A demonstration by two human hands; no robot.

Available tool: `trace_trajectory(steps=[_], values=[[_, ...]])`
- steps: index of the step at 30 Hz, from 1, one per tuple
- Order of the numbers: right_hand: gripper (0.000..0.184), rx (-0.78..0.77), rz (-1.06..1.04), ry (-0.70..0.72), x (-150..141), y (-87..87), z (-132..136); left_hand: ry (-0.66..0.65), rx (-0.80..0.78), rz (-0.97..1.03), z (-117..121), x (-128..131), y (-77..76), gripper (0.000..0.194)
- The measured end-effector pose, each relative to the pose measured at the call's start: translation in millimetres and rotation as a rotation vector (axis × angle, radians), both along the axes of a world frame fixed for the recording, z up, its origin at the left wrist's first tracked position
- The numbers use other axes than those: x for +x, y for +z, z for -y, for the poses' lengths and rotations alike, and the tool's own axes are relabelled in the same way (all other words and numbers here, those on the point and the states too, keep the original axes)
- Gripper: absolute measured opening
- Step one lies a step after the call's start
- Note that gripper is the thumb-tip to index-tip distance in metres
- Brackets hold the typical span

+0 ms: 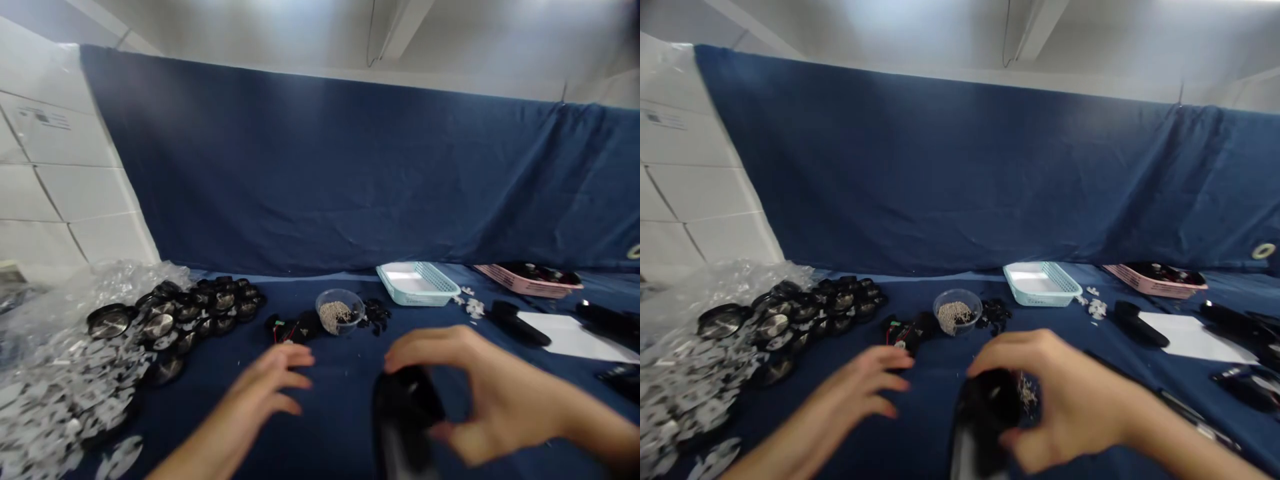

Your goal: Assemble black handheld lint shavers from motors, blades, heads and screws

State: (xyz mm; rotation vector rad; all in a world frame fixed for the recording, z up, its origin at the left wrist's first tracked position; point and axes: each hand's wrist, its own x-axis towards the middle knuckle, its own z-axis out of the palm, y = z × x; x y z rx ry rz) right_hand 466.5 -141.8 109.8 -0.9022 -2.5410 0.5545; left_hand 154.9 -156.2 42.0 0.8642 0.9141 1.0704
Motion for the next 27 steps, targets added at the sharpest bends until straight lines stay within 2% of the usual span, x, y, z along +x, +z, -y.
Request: trace_trajectory(steps=[2,4,5,7,9,11,12,15,19,24,27], values=[[0.064,-0.098,-0.089,0.16,-42.3,-18.1,24.7,-0.229,-0.167,0.193,10.1,45.8,-26.1,0.062],[0.067,-0.117,-0.165,0.172,-58.0,-42.0,30.4,-0.329,-0.312,0.289,18.1,79.4,-54.3,0.071],[0.07,-0.118,-0.183,0.114,-55.3,-55.2,28.0,-0.338,-0.366,0.291,20.0,88.7,-66.7,0.076],[0.074,-0.067,-0.257,-0.147,-34.3,-81.0,16.0,-0.379,-0.469,0.285,18.4,93.6,-85.8,0.086],[0.053,0.023,-0.28,-0.478,-4.9,-103.4,-1.0,-0.388,-0.51,0.291,11.4,87.5,-96.5,0.091],[0.045,0.067,-0.22,-0.641,19.6,-121.0,-18.2,-0.371,-0.511,0.315,3.6,79.9,-100.4,0.089],[0.041,0.071,-0.169,-0.659,27.6,-128.0,-25.8,-0.359,-0.502,0.335,0.7,77.3,-100.5,0.086],[0.027,0.061,0.001,-0.588,34.3,-144.6,-41.6,-0.322,-0.432,0.427,-1.0,75.6,-97.3,0.068],[0.035,0.087,0.185,-0.502,26.2,-161.7,-51.1,-0.26,-0.293,0.561,4.8,78.1,-93.9,0.048],[0.025,0.115,0.34,-0.455,25.7,-173.8,-57.5,-0.272,-0.214,0.639,3.3,75.6,-97.5,0.048],[0.026,0.152,0.375,-0.453,28.5,-175.4,-58.3,-0.268,-0.182,0.668,-0.5,72.7,-99.6,0.048]])
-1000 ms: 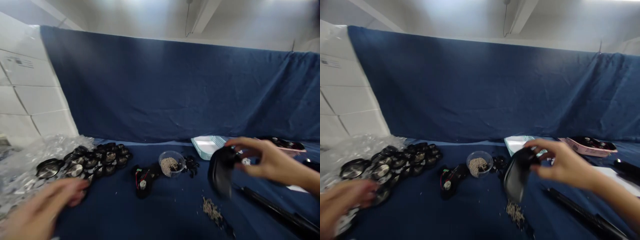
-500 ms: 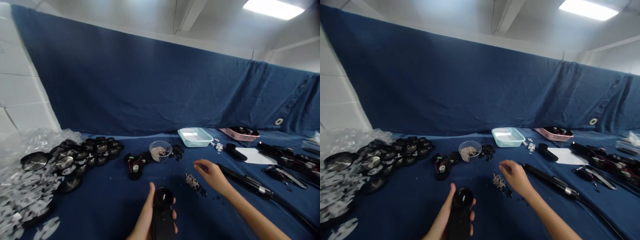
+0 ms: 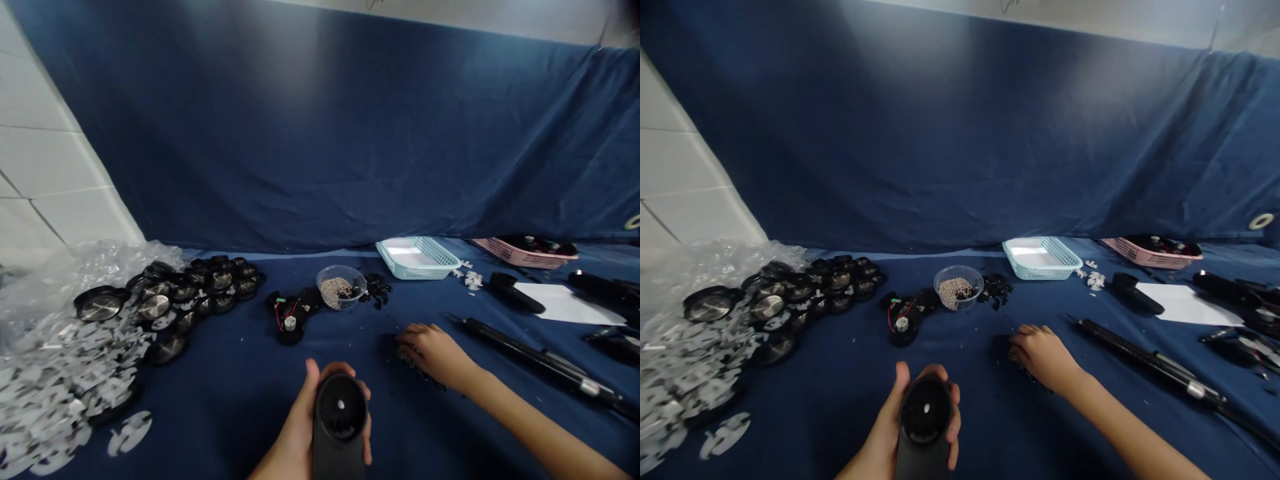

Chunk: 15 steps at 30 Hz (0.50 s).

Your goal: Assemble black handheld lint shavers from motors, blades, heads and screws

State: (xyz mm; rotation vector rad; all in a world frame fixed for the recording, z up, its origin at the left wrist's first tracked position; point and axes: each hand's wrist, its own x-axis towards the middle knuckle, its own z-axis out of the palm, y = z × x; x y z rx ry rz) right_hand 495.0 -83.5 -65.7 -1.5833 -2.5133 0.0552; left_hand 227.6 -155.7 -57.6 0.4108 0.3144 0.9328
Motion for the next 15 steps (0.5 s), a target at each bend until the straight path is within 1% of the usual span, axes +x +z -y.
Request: trace_trajectory(steps=[5,8,10,12,15], values=[[0.026,0.062,0.005,0.027,2.0,-0.2,1.9,-0.012,-0.006,0.027,0.0,-1.6,1.2,0.05],[0.028,0.128,-0.041,0.022,-1.7,2.3,4.4,-0.003,-0.032,0.03,1.5,-4.0,4.4,0.055],[0.029,0.176,-0.093,0.011,-7.5,6.4,5.4,0.0,-0.059,0.023,1.6,-9.4,6.4,0.059],[0.03,0.212,-0.156,0.001,-15.2,12.4,3.4,-0.04,-0.121,-0.02,0.9,-17.5,7.4,0.057],[0.032,0.257,-0.26,-0.028,-27.8,25.0,-9.6,-0.087,-0.185,-0.084,-2.4,-29.3,7.4,0.053]])
